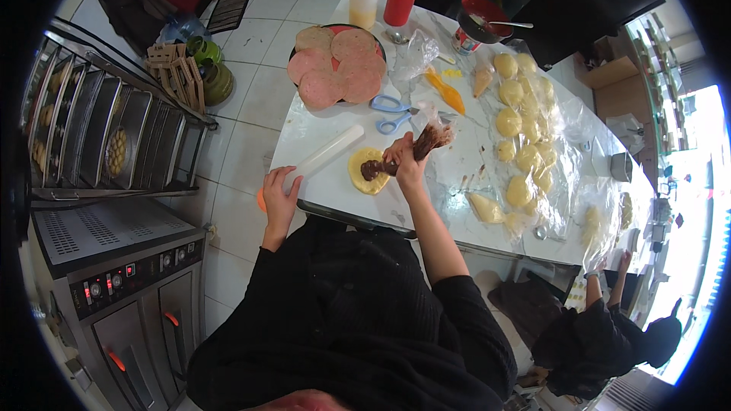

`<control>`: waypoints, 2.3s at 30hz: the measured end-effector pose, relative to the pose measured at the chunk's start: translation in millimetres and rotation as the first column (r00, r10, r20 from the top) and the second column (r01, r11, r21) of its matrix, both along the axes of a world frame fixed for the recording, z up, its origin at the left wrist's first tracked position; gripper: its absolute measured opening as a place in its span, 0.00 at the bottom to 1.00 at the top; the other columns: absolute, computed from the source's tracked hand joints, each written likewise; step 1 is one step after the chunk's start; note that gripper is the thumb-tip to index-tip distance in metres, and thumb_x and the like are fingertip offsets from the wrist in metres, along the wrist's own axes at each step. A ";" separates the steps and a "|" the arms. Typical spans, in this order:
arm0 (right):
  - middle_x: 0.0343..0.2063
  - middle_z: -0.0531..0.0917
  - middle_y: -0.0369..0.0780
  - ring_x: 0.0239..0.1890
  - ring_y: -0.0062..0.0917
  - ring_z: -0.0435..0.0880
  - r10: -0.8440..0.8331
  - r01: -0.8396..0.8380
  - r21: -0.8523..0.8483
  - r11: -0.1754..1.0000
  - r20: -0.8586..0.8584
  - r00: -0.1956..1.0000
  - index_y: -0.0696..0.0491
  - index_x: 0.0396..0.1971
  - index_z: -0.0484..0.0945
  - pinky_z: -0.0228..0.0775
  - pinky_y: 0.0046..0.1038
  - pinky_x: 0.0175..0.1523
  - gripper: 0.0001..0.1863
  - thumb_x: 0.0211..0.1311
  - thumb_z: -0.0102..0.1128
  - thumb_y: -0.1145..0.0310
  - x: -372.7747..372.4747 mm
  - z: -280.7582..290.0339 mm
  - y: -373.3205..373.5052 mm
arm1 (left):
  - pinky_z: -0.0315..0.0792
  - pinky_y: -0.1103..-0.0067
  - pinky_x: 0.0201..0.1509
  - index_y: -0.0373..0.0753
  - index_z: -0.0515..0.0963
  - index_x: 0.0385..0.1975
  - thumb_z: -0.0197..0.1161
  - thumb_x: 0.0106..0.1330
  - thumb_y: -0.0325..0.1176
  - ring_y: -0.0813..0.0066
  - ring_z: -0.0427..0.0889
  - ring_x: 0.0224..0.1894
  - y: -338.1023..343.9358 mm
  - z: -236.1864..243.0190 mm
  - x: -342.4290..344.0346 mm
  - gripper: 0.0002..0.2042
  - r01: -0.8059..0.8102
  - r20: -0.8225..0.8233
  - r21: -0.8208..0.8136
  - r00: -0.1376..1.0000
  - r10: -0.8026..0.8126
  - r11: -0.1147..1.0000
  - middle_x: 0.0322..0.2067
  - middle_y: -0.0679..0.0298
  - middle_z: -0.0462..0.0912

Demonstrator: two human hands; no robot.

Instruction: The person flattens a piece of dough with a rolling pin, fills it with a chocolate-like substance from a piping bag, and folds the dough over to seal it before placing it onto a metal tray with other dough pieces.

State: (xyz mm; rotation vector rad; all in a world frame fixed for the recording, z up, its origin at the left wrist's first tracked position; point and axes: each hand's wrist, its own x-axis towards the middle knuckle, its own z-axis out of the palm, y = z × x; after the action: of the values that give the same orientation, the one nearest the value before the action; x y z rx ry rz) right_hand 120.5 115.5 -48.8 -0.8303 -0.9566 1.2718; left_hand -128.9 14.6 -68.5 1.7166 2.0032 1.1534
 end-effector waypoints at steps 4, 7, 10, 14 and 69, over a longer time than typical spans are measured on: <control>0.09 0.59 0.33 0.14 0.22 0.64 -0.062 0.062 0.006 0.998 -0.029 0.998 0.51 0.12 0.59 0.66 0.29 0.28 0.24 0.68 0.40 0.56 1.3 -3.4 -0.1 | 0.63 0.70 0.47 0.40 0.75 0.39 0.62 0.55 0.33 0.59 0.71 0.42 0.3 1.5 4.6 0.12 -0.049 -0.011 0.011 0.999 0.049 0.999 0.37 0.59 0.75; 0.09 0.59 0.33 0.14 0.22 0.64 -0.082 0.082 0.016 0.996 0.029 0.996 0.51 0.12 0.59 0.66 0.29 0.28 0.23 0.69 0.39 0.58 3.8 -6.4 -5.3 | 0.62 0.69 0.48 0.41 0.75 0.39 0.61 0.56 0.32 0.60 0.70 0.42 0.7 8.5 7.9 0.11 -0.060 -0.068 -0.015 0.996 0.058 0.998 0.38 0.60 0.73; 0.08 0.64 0.35 0.13 0.21 0.66 -0.092 0.092 0.000 0.996 -0.013 0.996 0.53 0.12 0.60 0.65 0.27 0.25 0.23 0.66 0.47 0.59 -0.8 -4.5 -20.1 | 0.61 0.69 0.49 0.41 0.75 0.39 0.60 0.56 0.30 0.61 0.69 0.43 0.7 14.7 11.5 0.11 -0.067 -0.119 0.084 0.990 0.077 0.994 0.40 0.61 0.72; 0.08 0.59 0.34 0.13 0.21 0.62 -0.090 0.089 0.014 0.996 0.062 0.994 0.52 0.12 0.58 0.66 0.29 0.27 0.23 0.68 0.42 0.59 -16.7 6.9 -34.6 | 0.64 0.72 0.46 0.40 0.75 0.38 0.58 0.54 0.25 0.62 0.69 0.42 -0.4 23.0 22.6 0.11 0.007 -0.061 0.134 0.998 0.001 0.991 0.40 0.61 0.71; 0.39 0.74 0.47 0.41 0.43 0.75 0.102 -0.187 -0.040 0.982 0.936 0.337 0.55 0.44 0.71 0.70 0.35 0.47 0.32 0.30 0.68 0.75 9.9 23.5 -39.6 | 0.71 0.68 0.45 0.38 0.72 0.42 0.70 0.30 0.22 0.54 0.74 0.41 54.7 21.7 86.2 0.30 0.491 -0.047 -0.146 0.863 -0.502 0.859 0.36 0.56 0.73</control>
State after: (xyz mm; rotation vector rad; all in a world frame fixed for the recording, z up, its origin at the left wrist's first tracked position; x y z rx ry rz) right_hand 130.4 75.9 -25.3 -1.5092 -2.0490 0.7852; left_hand -42.7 69.4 -46.8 2.0697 1.4877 0.7664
